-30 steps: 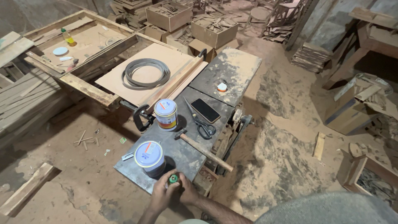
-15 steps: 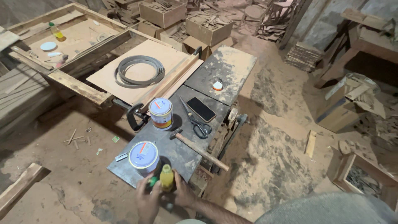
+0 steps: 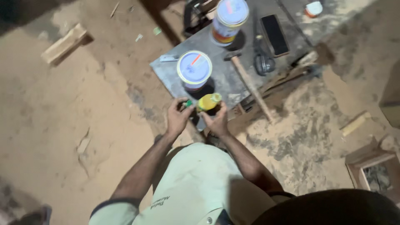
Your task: The person opens a yellow plastic bottle and pours its contents into a metal paint can. They then close the bottle and place it on the table.
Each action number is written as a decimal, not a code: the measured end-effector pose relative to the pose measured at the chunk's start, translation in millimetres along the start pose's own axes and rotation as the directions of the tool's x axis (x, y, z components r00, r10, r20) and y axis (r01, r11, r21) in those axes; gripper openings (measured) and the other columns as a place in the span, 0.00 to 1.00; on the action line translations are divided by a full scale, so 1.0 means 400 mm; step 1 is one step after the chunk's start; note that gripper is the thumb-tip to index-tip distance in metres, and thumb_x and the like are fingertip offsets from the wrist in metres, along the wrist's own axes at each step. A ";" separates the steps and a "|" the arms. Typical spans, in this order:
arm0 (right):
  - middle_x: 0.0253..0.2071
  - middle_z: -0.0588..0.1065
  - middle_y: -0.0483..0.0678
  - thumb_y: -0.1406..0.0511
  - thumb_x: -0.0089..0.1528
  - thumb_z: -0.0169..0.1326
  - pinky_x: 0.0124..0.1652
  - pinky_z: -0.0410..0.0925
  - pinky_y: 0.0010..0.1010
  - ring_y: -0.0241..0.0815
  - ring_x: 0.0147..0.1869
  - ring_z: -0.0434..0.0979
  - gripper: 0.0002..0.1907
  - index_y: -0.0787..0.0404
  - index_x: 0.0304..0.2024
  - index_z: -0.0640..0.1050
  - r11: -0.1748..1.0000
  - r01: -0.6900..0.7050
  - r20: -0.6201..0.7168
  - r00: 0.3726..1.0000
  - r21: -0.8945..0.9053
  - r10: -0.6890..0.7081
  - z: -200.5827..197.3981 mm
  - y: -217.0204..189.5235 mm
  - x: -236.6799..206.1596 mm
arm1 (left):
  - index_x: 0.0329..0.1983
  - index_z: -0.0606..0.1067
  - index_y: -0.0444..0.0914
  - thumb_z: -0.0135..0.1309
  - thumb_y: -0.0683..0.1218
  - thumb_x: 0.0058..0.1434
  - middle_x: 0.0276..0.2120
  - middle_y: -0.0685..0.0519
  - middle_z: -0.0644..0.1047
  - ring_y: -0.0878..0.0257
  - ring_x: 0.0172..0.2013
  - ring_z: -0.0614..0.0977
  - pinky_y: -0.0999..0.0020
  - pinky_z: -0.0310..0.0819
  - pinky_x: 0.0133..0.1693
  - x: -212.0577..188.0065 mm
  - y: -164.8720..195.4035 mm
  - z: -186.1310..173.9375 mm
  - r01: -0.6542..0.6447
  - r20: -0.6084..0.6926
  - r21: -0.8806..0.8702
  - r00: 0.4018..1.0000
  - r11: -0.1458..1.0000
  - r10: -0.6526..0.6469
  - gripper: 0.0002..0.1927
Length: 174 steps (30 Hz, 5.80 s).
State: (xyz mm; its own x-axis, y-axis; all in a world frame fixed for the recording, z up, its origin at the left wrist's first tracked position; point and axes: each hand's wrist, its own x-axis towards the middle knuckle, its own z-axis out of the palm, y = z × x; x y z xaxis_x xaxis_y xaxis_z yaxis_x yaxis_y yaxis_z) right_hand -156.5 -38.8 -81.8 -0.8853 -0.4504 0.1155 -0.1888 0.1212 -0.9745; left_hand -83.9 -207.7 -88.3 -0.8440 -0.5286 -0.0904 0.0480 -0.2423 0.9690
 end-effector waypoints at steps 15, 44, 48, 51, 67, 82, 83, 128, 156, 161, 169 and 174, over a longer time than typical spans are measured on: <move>0.60 0.67 0.55 0.70 0.56 0.71 0.60 0.72 0.36 0.45 0.61 0.76 0.47 0.66 0.65 0.52 0.976 0.214 -0.006 0.977 -0.043 -0.215 -0.001 0.019 -0.019 | 0.59 0.69 0.30 0.54 0.40 0.68 0.42 0.50 0.77 0.62 0.41 0.84 0.69 0.81 0.42 -0.006 -0.036 0.022 0.260 0.059 -0.365 0.965 0.894 -0.257 0.18; 0.63 0.64 0.53 0.74 0.64 0.60 0.61 0.70 0.34 0.44 0.65 0.70 0.33 0.65 0.68 0.61 0.990 0.097 -0.235 0.969 0.099 -0.071 -0.157 0.019 -0.114 | 0.50 0.77 0.35 0.67 0.40 0.55 0.47 0.48 0.81 0.58 0.46 0.83 0.63 0.80 0.48 -0.051 0.188 -0.064 -0.442 0.174 0.379 0.897 0.813 0.407 0.20; 0.56 0.70 0.48 0.76 0.66 0.56 0.59 0.70 0.30 0.38 0.58 0.74 0.24 0.64 0.63 0.65 0.960 0.044 -0.326 0.944 0.278 0.051 -0.219 0.047 -0.151 | 0.49 0.75 0.37 0.68 0.39 0.53 0.48 0.45 0.80 0.51 0.49 0.84 0.58 0.80 0.52 -0.157 0.250 0.040 -0.592 0.382 0.259 0.789 0.763 0.481 0.21; 0.54 0.74 0.49 0.75 0.69 0.55 0.56 0.70 0.27 0.36 0.55 0.75 0.18 0.66 0.60 0.69 0.968 0.062 -0.382 0.924 0.244 0.037 -0.257 0.062 -0.155 | 0.50 0.74 0.35 0.68 0.39 0.56 0.49 0.43 0.80 0.48 0.49 0.83 0.58 0.80 0.50 -0.153 0.226 0.168 -0.582 0.431 0.245 0.782 0.776 0.450 0.20; 0.47 0.76 0.51 0.76 0.62 0.61 0.47 0.72 0.26 0.36 0.47 0.76 0.05 0.70 0.40 0.79 0.865 -0.155 -0.260 0.916 0.477 0.307 -0.528 0.155 -0.285 | 0.57 0.69 0.35 0.59 0.42 0.56 0.51 0.40 0.73 0.40 0.54 0.73 0.46 0.66 0.55 0.118 -0.122 0.559 -0.248 0.081 0.803 0.946 0.542 0.313 0.25; 0.72 0.64 0.59 0.41 0.65 0.56 0.73 0.56 0.54 0.57 0.76 0.62 0.47 0.66 0.73 0.62 0.161 -0.352 0.334 0.934 0.922 0.126 -0.592 -0.069 -0.200 | 0.67 0.66 0.34 0.51 0.52 0.74 0.62 0.42 0.73 0.50 0.64 0.74 0.53 0.67 0.66 -0.145 0.041 0.629 -0.102 0.173 0.082 0.981 0.991 0.086 0.25; 0.73 0.62 0.62 0.38 0.66 0.52 0.74 0.54 0.52 0.57 0.77 0.60 0.50 0.70 0.74 0.62 0.272 -0.342 0.328 0.940 0.900 0.098 -0.585 -0.087 -0.201 | 0.69 0.65 0.32 0.46 0.55 0.78 0.63 0.42 0.73 0.50 0.65 0.73 0.51 0.65 0.67 -0.154 0.061 0.634 0.040 0.214 -0.157 0.977 0.987 -0.006 0.27; 0.48 0.76 0.46 0.65 0.67 0.60 0.46 0.69 0.25 0.33 0.47 0.73 0.23 0.69 0.62 0.74 0.989 -0.149 -0.018 0.989 -0.009 0.149 -0.283 -0.154 0.206 | 0.60 0.70 0.29 0.67 0.57 0.52 0.59 0.32 0.71 0.37 0.60 0.71 0.48 0.66 0.61 0.268 0.428 0.046 -0.503 0.456 0.731 0.863 0.461 0.217 0.39; 0.55 0.71 0.47 0.69 0.66 0.61 0.55 0.72 0.26 0.36 0.55 0.77 0.20 0.71 0.58 0.74 0.989 -0.082 0.091 0.993 0.122 0.071 -0.443 0.118 0.193 | 0.59 0.65 0.43 0.80 0.63 0.24 0.53 0.37 0.67 0.38 0.57 0.69 0.43 0.68 0.55 0.380 0.428 0.238 -0.095 0.098 0.995 0.977 0.024 -0.192 0.59; 0.60 0.69 0.50 0.70 0.66 0.59 0.56 0.73 0.27 0.37 0.59 0.76 0.20 0.70 0.59 0.73 0.973 -0.003 0.204 0.978 0.232 -0.045 -0.400 0.077 0.224 | 0.62 0.66 0.52 0.72 0.61 0.39 0.52 0.39 0.71 0.38 0.56 0.71 0.38 0.66 0.52 0.420 0.370 0.232 -0.093 0.091 0.995 0.994 -0.031 -0.061 0.46; 0.61 0.71 0.52 0.70 0.64 0.61 0.56 0.72 0.29 0.40 0.59 0.76 0.19 0.69 0.57 0.74 0.986 0.126 0.272 0.950 0.108 -0.151 -0.348 -0.049 0.274 | 0.60 0.65 0.52 0.80 0.64 0.20 0.54 0.42 0.69 0.41 0.60 0.68 0.42 0.62 0.56 0.452 0.408 0.245 -0.028 -0.006 0.992 0.963 -0.123 -0.268 0.60; 0.44 0.74 0.56 0.70 0.64 0.64 0.51 0.71 0.38 0.53 0.49 0.76 0.14 0.70 0.50 0.77 0.929 0.266 0.171 0.959 -0.258 -0.227 -0.397 -0.042 0.329 | 0.61 0.68 0.54 0.68 0.59 0.45 0.56 0.43 0.70 0.41 0.59 0.70 0.45 0.66 0.56 0.413 0.397 0.236 -0.054 0.051 0.997 0.997 -0.049 -0.057 0.39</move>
State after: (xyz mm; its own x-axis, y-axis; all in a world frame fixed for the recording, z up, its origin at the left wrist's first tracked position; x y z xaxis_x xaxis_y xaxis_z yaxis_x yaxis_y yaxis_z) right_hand -337.4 40.4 -19.5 -0.7332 -0.6108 0.2988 -0.5201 0.2208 -0.8250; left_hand -266.1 -256.9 72.4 -0.8714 -0.4721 -0.1334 -0.4899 0.8515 0.1869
